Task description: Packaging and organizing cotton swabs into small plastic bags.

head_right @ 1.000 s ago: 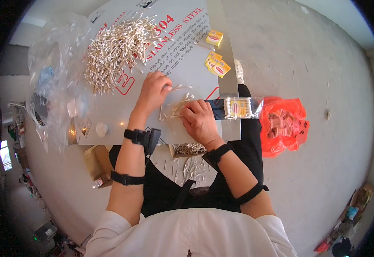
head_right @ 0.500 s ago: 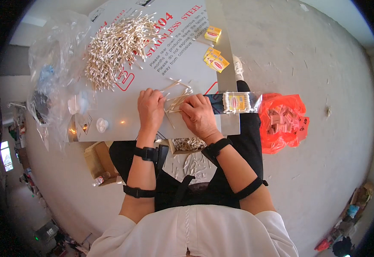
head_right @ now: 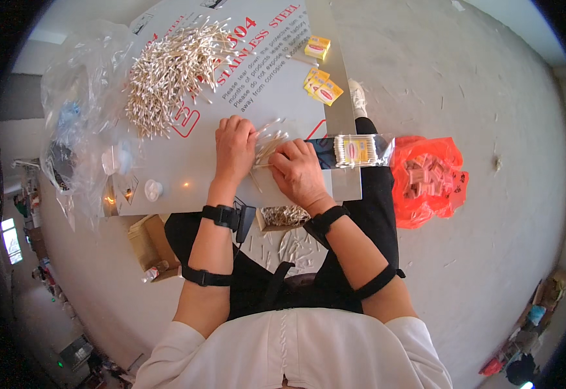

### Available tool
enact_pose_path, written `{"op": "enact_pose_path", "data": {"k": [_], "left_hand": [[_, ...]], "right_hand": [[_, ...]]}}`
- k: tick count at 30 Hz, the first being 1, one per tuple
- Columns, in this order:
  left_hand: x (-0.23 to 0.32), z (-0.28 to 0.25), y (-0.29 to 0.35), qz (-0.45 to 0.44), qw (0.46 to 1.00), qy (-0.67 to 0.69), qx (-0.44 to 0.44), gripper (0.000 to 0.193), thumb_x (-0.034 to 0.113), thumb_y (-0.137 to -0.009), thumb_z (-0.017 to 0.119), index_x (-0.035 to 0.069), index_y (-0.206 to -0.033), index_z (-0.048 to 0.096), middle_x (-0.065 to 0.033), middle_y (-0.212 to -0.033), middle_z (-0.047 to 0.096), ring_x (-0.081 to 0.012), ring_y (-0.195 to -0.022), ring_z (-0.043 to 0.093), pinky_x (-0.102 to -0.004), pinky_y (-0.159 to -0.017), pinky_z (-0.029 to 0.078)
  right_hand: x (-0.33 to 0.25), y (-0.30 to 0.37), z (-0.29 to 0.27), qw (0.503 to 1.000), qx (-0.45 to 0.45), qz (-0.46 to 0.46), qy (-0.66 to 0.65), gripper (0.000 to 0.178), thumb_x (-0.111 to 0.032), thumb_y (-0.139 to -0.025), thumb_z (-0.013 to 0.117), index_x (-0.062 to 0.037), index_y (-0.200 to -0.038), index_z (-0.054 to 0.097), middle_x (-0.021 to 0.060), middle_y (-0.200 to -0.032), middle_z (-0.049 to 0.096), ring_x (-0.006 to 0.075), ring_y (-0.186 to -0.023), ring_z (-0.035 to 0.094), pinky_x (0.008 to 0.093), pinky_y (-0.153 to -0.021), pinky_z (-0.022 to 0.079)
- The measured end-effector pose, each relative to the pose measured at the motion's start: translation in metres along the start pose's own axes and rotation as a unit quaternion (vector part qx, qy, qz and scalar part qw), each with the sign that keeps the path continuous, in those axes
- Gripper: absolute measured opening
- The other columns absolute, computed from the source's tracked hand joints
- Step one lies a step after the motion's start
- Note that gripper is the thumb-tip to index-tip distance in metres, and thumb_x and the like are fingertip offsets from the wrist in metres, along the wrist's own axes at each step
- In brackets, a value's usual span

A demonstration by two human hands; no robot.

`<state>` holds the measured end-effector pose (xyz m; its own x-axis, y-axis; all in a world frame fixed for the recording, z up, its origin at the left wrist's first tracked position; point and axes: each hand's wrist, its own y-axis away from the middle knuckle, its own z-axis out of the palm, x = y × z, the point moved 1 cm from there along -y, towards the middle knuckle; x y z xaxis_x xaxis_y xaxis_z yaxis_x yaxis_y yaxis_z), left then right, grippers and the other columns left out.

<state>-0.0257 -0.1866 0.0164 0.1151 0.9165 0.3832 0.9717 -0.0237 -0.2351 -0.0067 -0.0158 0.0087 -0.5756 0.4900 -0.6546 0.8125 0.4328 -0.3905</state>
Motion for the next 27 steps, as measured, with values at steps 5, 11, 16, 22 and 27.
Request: {"op": "enact_pose_path", "data": {"k": [5,11,16,22,27], "left_hand": [[-0.011,-0.001,0.012,-0.063,0.992,0.082,0.074,0.018,-0.001,-0.075,0.069,0.008,-0.087,0.058,-0.0067,-0.095,0.057,-0.0311,-0.096,0.052,-0.0441,-0.082,0.043],[-0.019,-0.028,0.018,-0.016,0.996,0.073,0.040,0.020,-0.004,-0.069,0.070,0.007,-0.081,0.059,-0.0061,-0.092,0.056,-0.0297,-0.096,0.052,-0.0430,-0.083,0.044],[0.005,-0.046,0.054,0.031,0.995,0.081,-0.048,0.018,-0.004,-0.067,0.069,0.008,-0.078,0.061,-0.0043,-0.090,0.055,-0.0270,-0.096,0.053,-0.0403,-0.082,0.043],[0.016,-0.039,0.078,0.054,0.998,0.018,-0.020,0.013,0.003,-0.071,0.069,0.009,-0.078,0.061,-0.0042,-0.087,0.054,-0.0261,-0.093,0.052,-0.0402,-0.080,0.042],[0.040,-0.021,0.078,0.045,0.999,-0.002,0.012,0.013,0.005,-0.072,0.069,0.008,-0.081,0.060,-0.0052,-0.085,0.053,-0.0272,-0.091,0.052,-0.0402,-0.077,0.041]], "right_hand": [[-0.003,-0.003,0.000,1.000,0.008,-0.005,-0.009,0.011,-0.009,-0.073,0.070,-0.0099,-0.083,0.065,0.0048,-0.093,0.060,0.0264,-0.090,0.056,0.0388,-0.079,0.044],[-0.002,-0.001,0.004,1.000,0.013,-0.006,-0.010,0.012,-0.010,-0.073,0.072,-0.0111,-0.084,0.066,0.0030,-0.092,0.060,0.0255,-0.089,0.057,0.0387,-0.078,0.043],[0.002,0.000,0.002,1.000,0.014,0.000,0.000,0.012,-0.011,-0.074,0.072,-0.0111,-0.083,0.065,0.0028,-0.092,0.060,0.0253,-0.090,0.056,0.0388,-0.077,0.043],[-0.001,-0.004,0.006,1.000,0.025,0.001,0.012,0.010,-0.012,-0.074,0.072,-0.0113,-0.080,0.064,0.0023,-0.088,0.059,0.0249,-0.087,0.056,0.0388,-0.077,0.043],[0.000,-0.012,0.008,0.999,0.008,0.016,0.032,0.011,-0.014,-0.073,0.073,-0.0115,-0.079,0.064,0.0038,-0.086,0.060,0.0273,-0.084,0.058,0.0404,-0.077,0.045]]}}
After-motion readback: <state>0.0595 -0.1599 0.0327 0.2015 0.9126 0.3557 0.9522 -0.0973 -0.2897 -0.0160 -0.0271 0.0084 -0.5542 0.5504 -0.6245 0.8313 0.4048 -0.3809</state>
